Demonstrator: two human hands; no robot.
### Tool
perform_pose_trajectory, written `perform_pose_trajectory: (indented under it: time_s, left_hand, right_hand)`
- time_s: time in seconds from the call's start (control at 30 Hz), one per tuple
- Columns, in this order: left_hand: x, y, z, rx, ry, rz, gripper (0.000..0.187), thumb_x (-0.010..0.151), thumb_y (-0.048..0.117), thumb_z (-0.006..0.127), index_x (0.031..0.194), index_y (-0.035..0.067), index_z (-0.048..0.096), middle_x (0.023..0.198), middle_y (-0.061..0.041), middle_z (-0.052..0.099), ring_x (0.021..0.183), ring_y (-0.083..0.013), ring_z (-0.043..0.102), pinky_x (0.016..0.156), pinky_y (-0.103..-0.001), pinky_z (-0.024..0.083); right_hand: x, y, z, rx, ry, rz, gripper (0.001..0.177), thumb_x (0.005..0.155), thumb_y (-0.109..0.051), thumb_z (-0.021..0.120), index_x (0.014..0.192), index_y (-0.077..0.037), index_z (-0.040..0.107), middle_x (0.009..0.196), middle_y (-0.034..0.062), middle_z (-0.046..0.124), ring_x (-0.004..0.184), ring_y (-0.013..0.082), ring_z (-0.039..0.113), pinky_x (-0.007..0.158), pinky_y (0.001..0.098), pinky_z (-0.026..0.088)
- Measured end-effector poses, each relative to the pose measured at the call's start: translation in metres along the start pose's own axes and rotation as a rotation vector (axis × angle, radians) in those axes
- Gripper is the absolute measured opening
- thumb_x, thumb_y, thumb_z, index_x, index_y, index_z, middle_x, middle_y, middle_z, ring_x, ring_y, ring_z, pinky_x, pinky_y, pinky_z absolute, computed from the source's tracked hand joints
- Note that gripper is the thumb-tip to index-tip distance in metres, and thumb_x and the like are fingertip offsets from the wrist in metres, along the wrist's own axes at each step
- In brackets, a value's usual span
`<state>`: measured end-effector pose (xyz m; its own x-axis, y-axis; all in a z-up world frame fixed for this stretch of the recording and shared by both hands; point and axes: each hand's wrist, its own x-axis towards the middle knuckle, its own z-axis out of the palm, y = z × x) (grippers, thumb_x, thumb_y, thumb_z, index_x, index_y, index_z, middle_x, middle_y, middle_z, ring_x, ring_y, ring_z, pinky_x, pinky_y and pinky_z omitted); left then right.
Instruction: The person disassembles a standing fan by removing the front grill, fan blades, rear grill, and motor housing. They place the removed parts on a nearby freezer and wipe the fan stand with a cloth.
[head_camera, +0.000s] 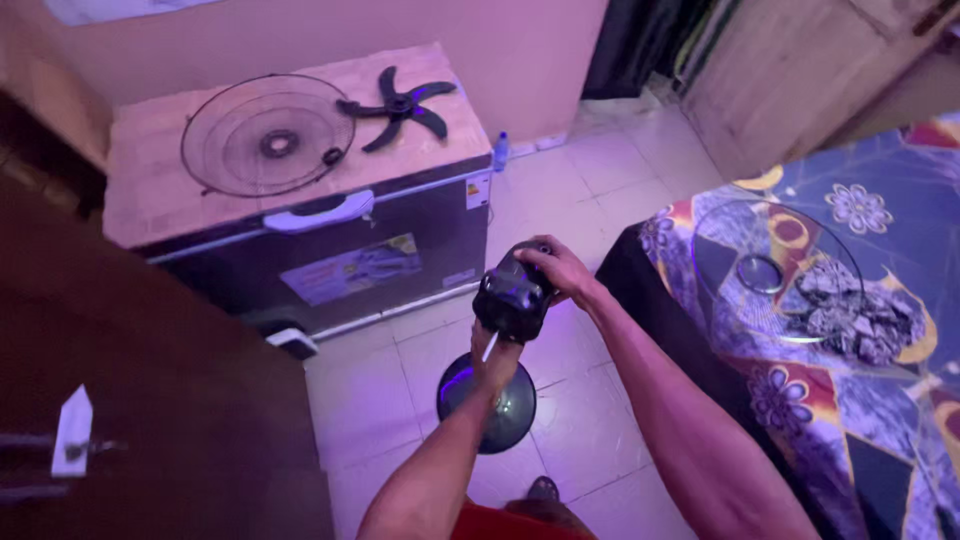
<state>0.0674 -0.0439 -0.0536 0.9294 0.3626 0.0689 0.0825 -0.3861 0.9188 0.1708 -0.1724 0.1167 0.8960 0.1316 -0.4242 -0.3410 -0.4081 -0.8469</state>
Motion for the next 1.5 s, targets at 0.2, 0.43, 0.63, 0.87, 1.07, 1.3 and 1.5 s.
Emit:
perform_pose_trajectory:
  time_s: [0.2, 0.43, 0.63, 0.87, 1.07, 1.3, 1.5]
  left_hand:
    - [0.027, -0.042, -0.013, 0.171, -0.094, 0.62, 0.088, 0.063, 0.028, 0.086, 0.139, 0.002, 0.05, 0.137, -0.031, 0.052, 0.126, -0.0517, 0.047, 0.103, -0.052, 0.043]
    - [0.045, -0.077, -0.029, -0.027, -0.381, 0.616, 0.069, 0.09, -0.004, 0.059, 0.155, 0.001, 0.039, 0.156, -0.024, 0.047, 0.15, -0.0496, 0.032, 0.124, -0.049, 0.03]
    - [0.048, -0.087, -0.024, -0.104, -0.452, 0.585, 0.093, 0.074, -0.003, 0.073, 0.156, -0.001, 0.03, 0.156, -0.027, 0.037, 0.15, -0.0475, 0.027, 0.121, -0.045, 0.032]
    - [0.063, -0.106, -0.018, -0.045, -0.507, 0.666, 0.113, 0.066, 0.002, 0.086, 0.161, 0.001, 0.025, 0.154, -0.018, 0.051, 0.149, -0.0384, 0.04, 0.127, -0.047, 0.028]
    - [0.06, -0.084, -0.034, -0.125, -0.589, 0.464, 0.109, 0.06, 0.007, 0.094, 0.153, 0.008, 0.039, 0.144, -0.014, 0.055, 0.135, -0.0321, 0.054, 0.115, -0.039, 0.044]
    - [0.075, -0.062, -0.052, -0.149, -0.711, 0.269, 0.1, 0.057, 0.002, 0.086, 0.151, 0.014, 0.053, 0.133, -0.008, 0.068, 0.125, -0.0226, 0.065, 0.107, -0.036, 0.052]
    - [0.082, -0.082, -0.037, -0.218, -0.777, 0.214, 0.1, 0.052, 0.003, 0.094, 0.143, 0.013, 0.055, 0.128, -0.007, 0.071, 0.12, -0.0215, 0.067, 0.106, -0.035, 0.052]
  right_hand:
    - [-0.027, 0.007, 0.017, -0.256, 0.112, -0.353, 0.074, 0.084, -0.051, 0.077, 0.145, -0.015, 0.056, 0.132, 0.018, 0.065, 0.122, 0.0302, 0.063, 0.101, 0.0396, 0.05]
    - [-0.066, 0.013, 0.037, -0.27, 0.19, -0.434, 0.072, 0.086, -0.045, 0.075, 0.145, -0.011, 0.053, 0.137, 0.017, 0.062, 0.129, 0.0276, 0.059, 0.108, 0.0385, 0.046]
    - [-0.087, 0.022, 0.044, -0.264, 0.3, -0.445, 0.075, 0.089, -0.048, 0.07, 0.151, -0.011, 0.048, 0.14, 0.0175, 0.057, 0.13, 0.0283, 0.058, 0.106, 0.04, 0.049]
    - [-0.101, 0.028, 0.055, -0.215, 0.361, -0.41, 0.083, 0.091, -0.046, 0.071, 0.157, -0.009, 0.037, 0.146, 0.0216, 0.05, 0.135, 0.0292, 0.052, 0.11, 0.0412, 0.044]
    - [-0.092, 0.022, 0.053, -0.091, 0.306, -0.348, 0.078, 0.087, -0.041, 0.076, 0.152, -0.012, 0.046, 0.137, 0.0149, 0.063, 0.125, 0.0232, 0.06, 0.105, 0.0383, 0.048]
    - [-0.071, -0.005, 0.041, -0.029, 0.182, -0.134, 0.073, 0.085, -0.039, 0.076, 0.152, -0.021, 0.052, 0.121, 0.0151, 0.071, 0.102, 0.0255, 0.067, 0.082, 0.0422, 0.058]
    - [-0.04, -0.01, 0.021, 0.047, 0.09, -0.059, 0.072, 0.084, -0.041, 0.075, 0.149, -0.022, 0.051, 0.139, 0.0145, 0.059, 0.115, 0.0275, 0.062, 0.073, 0.0527, 0.063]
